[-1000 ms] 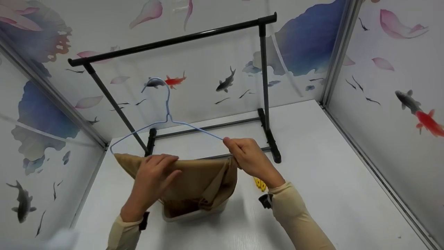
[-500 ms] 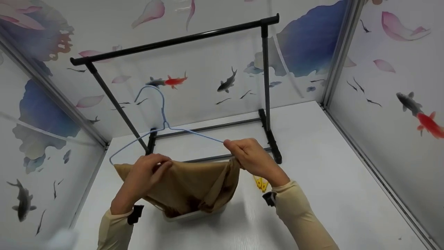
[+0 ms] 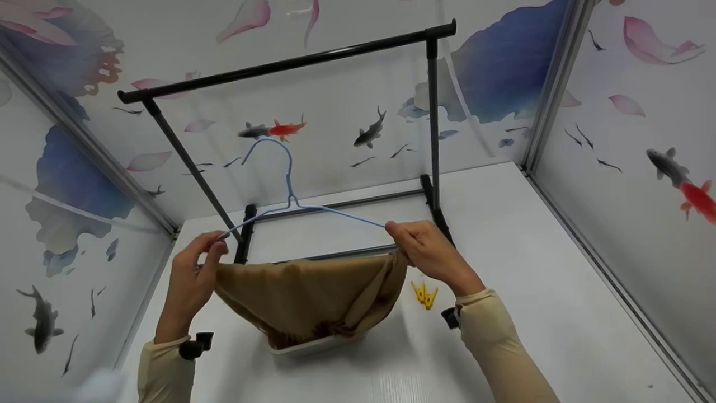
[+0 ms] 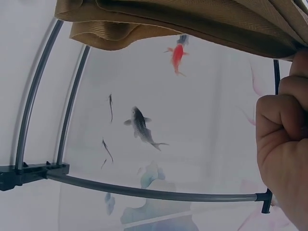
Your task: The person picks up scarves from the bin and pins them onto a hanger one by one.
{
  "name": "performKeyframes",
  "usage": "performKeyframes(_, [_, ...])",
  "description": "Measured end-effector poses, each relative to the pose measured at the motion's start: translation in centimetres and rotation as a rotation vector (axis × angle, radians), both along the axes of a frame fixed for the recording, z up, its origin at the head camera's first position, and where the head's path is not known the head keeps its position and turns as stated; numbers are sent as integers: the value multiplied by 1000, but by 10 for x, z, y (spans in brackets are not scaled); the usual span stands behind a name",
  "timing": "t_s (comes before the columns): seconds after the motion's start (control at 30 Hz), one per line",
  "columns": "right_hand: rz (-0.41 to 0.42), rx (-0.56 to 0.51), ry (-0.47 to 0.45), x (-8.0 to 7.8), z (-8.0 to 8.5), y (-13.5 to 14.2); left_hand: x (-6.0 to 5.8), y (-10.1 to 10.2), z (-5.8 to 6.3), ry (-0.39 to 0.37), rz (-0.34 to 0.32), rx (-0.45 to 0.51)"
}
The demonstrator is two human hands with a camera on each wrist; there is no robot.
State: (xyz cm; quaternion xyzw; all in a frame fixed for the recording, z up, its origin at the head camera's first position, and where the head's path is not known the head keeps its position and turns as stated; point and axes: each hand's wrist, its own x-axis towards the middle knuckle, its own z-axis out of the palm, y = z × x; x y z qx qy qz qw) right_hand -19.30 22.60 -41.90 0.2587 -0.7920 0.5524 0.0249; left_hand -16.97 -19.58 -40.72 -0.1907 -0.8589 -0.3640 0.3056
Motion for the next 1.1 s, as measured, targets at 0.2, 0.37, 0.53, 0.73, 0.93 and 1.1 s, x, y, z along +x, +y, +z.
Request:
performKeyframes(0.2, [5, 25, 2, -7, -4, -2, 4, -1, -1, -22, -56, 140])
performKeyframes(0.37, [-31, -40, -141, -13, -11, 7, 12, -2, 4, -1, -31, 207])
performKeyframes(0.53, [-263, 77, -251, -25, -52, 19, 15, -3, 8, -19, 6, 258])
performKeyframes(0.73, [-339, 578, -229, -30, -122, 7, 13, -3, 6, -26, 51, 290])
performKeyframes(0.93, [-388, 705, -223, -30, -155, -9, 10, 0, 2, -27, 80, 315])
performKeyframes(1.1, [-384, 694, -211, -32, -163, -12, 8, 2, 3, -23, 77, 322])
